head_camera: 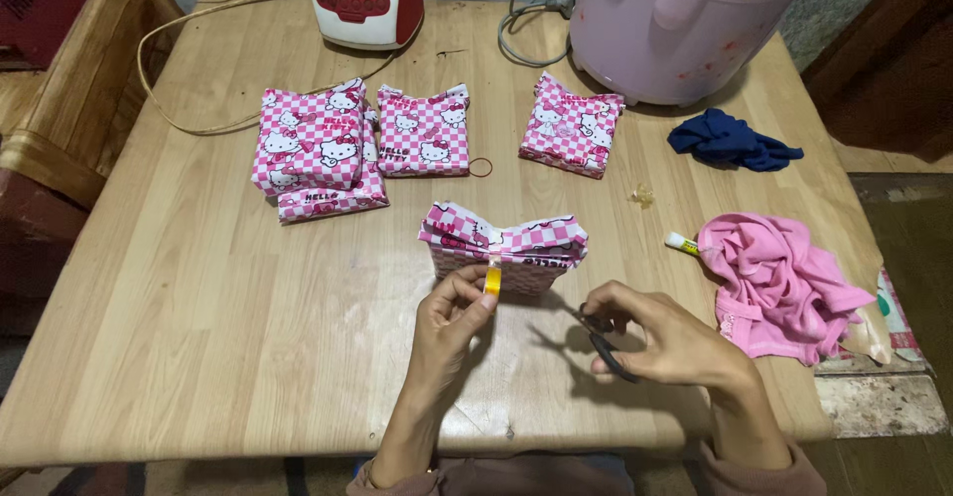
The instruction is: The person folds a pink Hello Kitty patterned paper around a rectangular item, tucks the edges, and secures the package with clear tape. They use scissors to cut tape and adjust the folds to form a neat wrapped gift.
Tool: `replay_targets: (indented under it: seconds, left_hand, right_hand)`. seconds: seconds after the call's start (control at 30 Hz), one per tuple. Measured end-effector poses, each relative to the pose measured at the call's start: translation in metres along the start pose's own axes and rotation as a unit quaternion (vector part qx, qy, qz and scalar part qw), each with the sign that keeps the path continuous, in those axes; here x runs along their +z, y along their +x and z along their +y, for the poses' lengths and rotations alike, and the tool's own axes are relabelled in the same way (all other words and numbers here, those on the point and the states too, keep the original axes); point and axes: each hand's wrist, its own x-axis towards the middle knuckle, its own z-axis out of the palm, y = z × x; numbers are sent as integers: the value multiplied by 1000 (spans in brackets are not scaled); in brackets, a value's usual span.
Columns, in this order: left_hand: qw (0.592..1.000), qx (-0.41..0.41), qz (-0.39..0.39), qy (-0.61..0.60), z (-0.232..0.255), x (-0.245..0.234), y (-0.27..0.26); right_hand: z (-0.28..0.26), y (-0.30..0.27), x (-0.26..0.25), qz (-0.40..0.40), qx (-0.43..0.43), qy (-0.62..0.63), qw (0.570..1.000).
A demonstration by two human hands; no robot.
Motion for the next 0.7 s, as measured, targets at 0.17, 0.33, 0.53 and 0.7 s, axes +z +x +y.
replay_targets:
  seconds: [0.17,0.33,0.53,0.7]
  left_hand:
    - [1000,8,-15,5,1,-4,-3]
    - [1000,6,-15,19,3,-5,-3]
    - [1000,8,-24,16,0,-7,-3]
    - [996,46,-50,55,2,-7,-3]
  right_hand:
    - [3,28,0,-43,20,48,998]
    - [9,41,10,-1,15,66,998]
    - [16,41,19,14,25,135,990]
    - [26,39,9,-8,66,172,983]
